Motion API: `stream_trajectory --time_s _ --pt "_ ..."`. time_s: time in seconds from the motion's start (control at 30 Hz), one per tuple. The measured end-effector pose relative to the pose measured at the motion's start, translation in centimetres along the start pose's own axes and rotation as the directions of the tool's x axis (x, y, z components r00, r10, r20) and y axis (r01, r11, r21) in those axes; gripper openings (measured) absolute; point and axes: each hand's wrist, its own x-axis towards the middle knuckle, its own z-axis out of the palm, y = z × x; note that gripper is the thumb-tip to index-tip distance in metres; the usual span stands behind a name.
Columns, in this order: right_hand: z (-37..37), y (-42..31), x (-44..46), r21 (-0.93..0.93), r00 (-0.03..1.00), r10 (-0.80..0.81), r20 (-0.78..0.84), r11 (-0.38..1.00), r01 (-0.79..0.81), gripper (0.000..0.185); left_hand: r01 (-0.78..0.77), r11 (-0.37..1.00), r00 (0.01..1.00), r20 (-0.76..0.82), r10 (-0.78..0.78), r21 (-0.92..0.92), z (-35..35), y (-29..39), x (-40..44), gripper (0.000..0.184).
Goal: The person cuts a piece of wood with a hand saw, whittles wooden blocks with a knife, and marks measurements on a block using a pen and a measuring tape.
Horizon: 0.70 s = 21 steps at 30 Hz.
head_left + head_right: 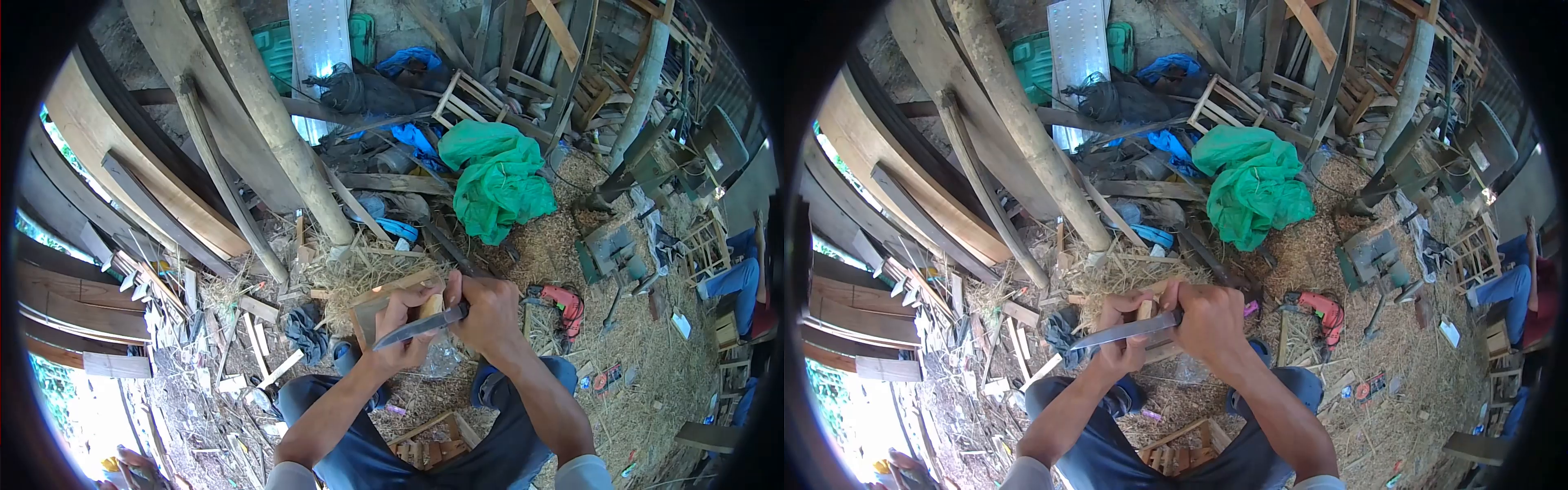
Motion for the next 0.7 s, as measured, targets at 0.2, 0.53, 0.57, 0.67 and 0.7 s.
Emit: stream_trajectory --time_s 0.2,0.53,0.57,0.67,0.7 --pt "1.0 0.7 0.7 -0.046 0.999 0.046 -0.025 0.998 -0.047 0.036 0.114 0.992 0.993 -0.026 -0.115 -0.049 -0.1 0.1 0.5 0.037" --pt "3.8 8.7 1.6 -0.422 0.849 0.528 0.015 0.773 -0.473 0.038 0.097 0.962 0.986 -0.106 -0.128 -0.256 -1.8 0.2 0.0 0.043" --pt "3.1 7.6 2.0 -0.366 0.84 0.539 0.054 0.794 -0.486 0.033 0.171 0.969 0.953 -0.221 -0.209 -0.18 -2.1 -0.3 0.6 0.05" --pt "3.1 6.3 0.7 -0.22 0.898 0.427 0.105 0.891 -0.398 0.023 0.311 0.777 0.898 -0.098 -0.428 -0.547 -3.3 -0.2 3.7 0.057" --pt "3.6 5.4 0.7 -0.085 0.939 0.326 0.11 0.944 -0.318 0.018 0.327 0.694 0.89 -0.036 -0.454 -0.642 -3.7 0.0 4.0 0.057"
